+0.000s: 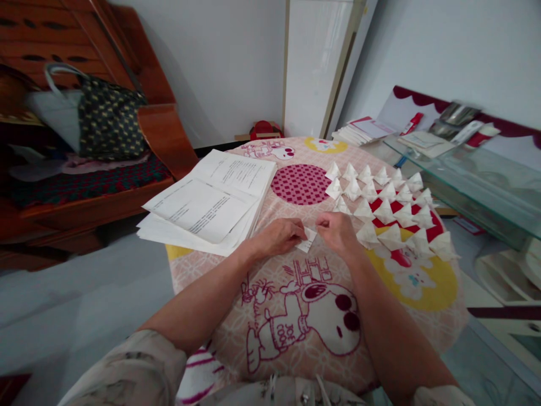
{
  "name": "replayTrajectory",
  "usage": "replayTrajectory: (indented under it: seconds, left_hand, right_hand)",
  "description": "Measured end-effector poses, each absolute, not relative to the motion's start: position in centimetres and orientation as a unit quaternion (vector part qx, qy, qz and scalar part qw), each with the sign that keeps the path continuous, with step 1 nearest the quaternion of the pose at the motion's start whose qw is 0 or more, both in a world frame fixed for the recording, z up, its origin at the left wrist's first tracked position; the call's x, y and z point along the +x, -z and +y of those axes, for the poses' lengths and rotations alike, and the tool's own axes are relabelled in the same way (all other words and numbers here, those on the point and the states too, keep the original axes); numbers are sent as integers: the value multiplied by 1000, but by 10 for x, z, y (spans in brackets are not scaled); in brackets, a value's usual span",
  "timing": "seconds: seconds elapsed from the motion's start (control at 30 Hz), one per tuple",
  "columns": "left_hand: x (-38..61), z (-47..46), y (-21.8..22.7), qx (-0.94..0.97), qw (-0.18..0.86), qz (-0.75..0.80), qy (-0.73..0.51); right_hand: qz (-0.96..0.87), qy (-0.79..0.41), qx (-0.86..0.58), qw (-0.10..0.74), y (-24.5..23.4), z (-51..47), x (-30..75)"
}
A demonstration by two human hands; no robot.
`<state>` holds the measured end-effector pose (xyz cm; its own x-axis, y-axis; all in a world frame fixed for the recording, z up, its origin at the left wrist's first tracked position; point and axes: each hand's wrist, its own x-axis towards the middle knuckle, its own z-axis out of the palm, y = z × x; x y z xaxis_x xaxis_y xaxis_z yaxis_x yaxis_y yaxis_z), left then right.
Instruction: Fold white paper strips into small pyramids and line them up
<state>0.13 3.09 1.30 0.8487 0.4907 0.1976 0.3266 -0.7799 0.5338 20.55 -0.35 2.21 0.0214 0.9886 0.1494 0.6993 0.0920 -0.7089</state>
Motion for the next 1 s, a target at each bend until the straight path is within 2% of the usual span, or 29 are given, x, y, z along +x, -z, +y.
replayTrajectory:
  seconds: [0.07, 0.17, 0.5, 0.8, 1.0]
  left_hand:
    - [1, 30, -16, 934, 239, 216, -151]
    - [0, 27, -20, 939, 228, 221, -131]
    - [-1, 26, -17, 952, 172, 224, -120]
    - [0, 25, -18, 944, 194, 229, -140]
    - [3, 28, -14, 913, 216, 306, -162]
  right_hand:
    - [-710, -227, -576, 336, -22, -3, 206]
    - [-741, -270, -534, 304, -18, -3, 206]
    - [-752, -302, -531, 248, -19, -1, 210]
    - [-787, -276, -510, 209, -20, -2, 214]
    - [-804, -260, -498, 196, -22, -1, 215]
